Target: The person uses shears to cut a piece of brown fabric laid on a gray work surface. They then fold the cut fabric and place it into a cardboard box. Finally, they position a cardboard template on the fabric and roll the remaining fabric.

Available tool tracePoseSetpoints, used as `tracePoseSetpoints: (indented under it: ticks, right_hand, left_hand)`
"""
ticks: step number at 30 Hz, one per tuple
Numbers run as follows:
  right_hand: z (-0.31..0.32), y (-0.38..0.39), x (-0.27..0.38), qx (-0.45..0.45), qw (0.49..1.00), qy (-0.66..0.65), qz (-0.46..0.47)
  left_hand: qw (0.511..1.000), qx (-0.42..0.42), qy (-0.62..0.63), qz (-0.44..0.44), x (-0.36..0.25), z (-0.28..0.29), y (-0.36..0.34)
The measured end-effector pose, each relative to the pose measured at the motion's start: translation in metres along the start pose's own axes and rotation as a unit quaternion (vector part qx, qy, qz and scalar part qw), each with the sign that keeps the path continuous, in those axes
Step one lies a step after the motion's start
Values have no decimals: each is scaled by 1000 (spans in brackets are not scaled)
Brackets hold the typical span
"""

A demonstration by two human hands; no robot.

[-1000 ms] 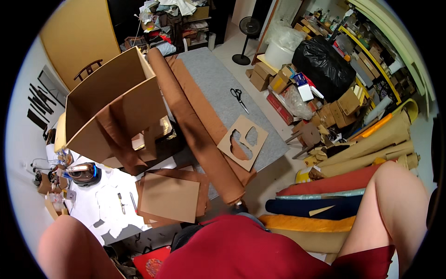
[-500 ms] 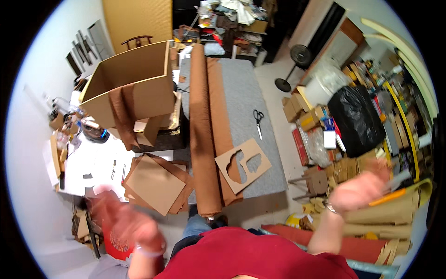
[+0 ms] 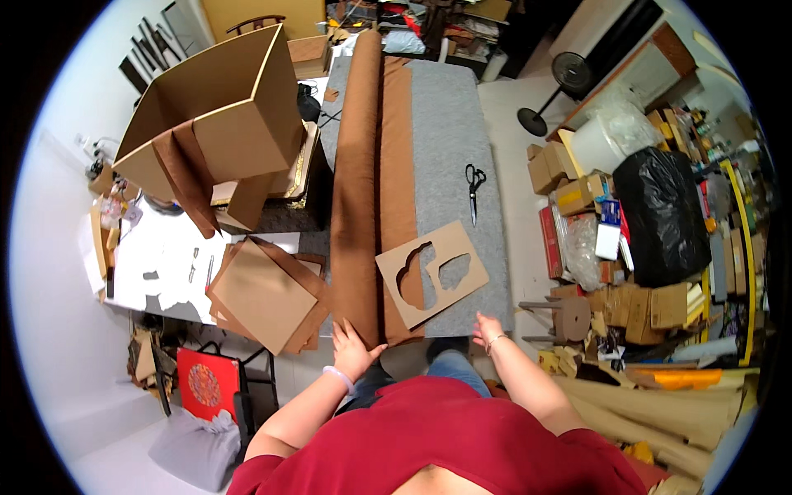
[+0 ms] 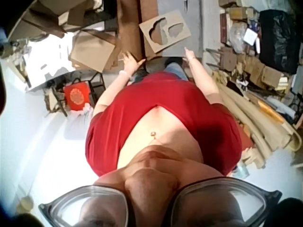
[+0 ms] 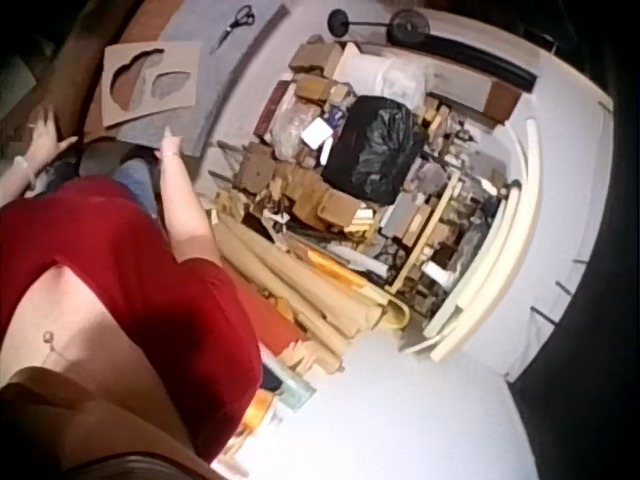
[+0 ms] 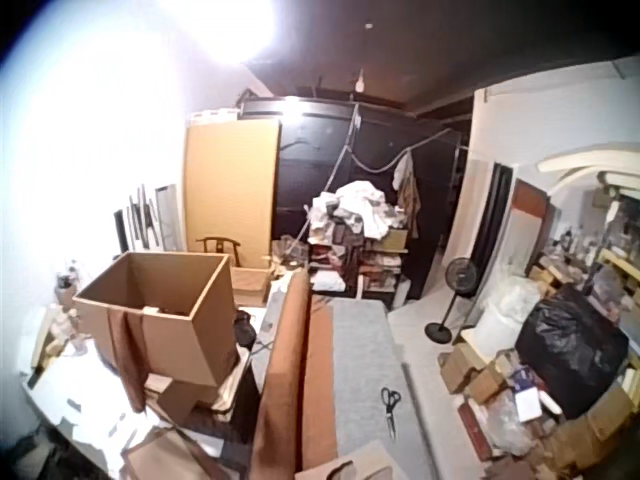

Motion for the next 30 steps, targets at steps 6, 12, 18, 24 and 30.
tracePoseSetpoints:
  ticks: [6,12,18,24,30]
  right_hand:
    - [15,-107,4,85,960,-144,-226]
    - [-30,-135,-9,139,955,-152,-216]
    - [-22,-142,29,141,958,-199,-149]
    - [18,-94,120,208,962,-175,-23]
    - [98,-115,230,126,968,-155,154]
  left_hand:
    - [987,-130,-1,92,-25,-29,-4]
    - [754,-345,325,455,-10,-175,70]
    - [592,-71,654,466,-83,-211,37]
    - [531,-135,704,452,-94,-242,-33]
    - [475,-248,652,537,-103,-255,-47]
Point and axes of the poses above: each hand's wrist, its own y-axis away from the middle knuckle, its own z-axis out of the back of the hand, x = y × z, the point moved 3 cm from there along -y, towards the middle knuckle, and after that the axes turned 12 degrees about -y, right-handed, at the moved point
